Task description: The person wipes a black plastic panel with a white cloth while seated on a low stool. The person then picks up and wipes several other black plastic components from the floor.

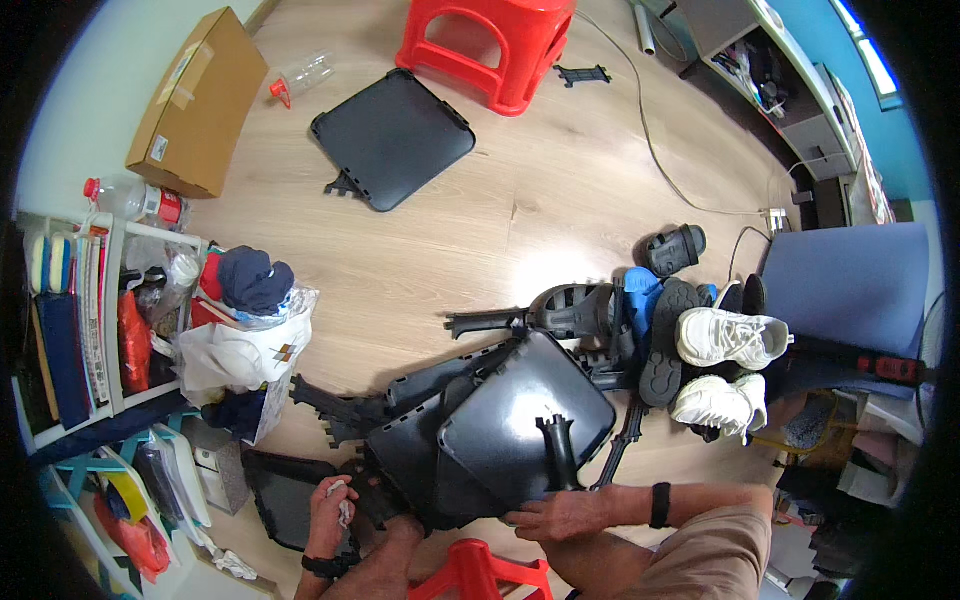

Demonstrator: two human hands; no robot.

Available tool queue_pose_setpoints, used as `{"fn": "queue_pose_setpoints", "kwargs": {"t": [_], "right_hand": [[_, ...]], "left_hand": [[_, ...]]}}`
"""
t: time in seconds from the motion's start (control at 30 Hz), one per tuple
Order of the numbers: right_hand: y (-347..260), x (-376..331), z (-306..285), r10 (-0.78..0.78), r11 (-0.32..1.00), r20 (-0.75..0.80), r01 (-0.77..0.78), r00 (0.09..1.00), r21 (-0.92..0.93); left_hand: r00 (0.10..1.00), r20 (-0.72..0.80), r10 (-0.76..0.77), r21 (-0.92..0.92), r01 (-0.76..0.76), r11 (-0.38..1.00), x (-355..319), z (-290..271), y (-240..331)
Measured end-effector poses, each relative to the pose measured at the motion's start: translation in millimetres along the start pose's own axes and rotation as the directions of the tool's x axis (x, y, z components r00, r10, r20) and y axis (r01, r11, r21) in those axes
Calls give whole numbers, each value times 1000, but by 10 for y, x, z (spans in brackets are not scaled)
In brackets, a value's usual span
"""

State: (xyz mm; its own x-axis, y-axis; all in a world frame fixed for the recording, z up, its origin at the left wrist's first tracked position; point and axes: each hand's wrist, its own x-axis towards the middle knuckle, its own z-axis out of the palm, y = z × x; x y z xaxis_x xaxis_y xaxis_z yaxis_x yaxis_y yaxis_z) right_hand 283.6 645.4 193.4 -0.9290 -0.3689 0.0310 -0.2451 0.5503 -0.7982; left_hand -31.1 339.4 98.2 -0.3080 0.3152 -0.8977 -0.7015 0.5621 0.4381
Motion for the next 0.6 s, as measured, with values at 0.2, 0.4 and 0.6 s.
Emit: {"fn": "queue_pose_setpoints", "kwargs": {"t": [0.2,0.4,0.6], "right_hand": [[1926,648,-1019,166,944,-123,-193,978,-266],[3734,2277,-1770,684,571,-545,-821,486,-16],[3741,2550,-1494,685,528,-599,-849,415,16]], "left_hand": [[1000,-9,-2,-7,1,1000,-8,6,29],[999,-43,5,-53,-8,999,-56,-1,75],[994,-79,-71,-150,58,987,-123,-245,-62]]}}
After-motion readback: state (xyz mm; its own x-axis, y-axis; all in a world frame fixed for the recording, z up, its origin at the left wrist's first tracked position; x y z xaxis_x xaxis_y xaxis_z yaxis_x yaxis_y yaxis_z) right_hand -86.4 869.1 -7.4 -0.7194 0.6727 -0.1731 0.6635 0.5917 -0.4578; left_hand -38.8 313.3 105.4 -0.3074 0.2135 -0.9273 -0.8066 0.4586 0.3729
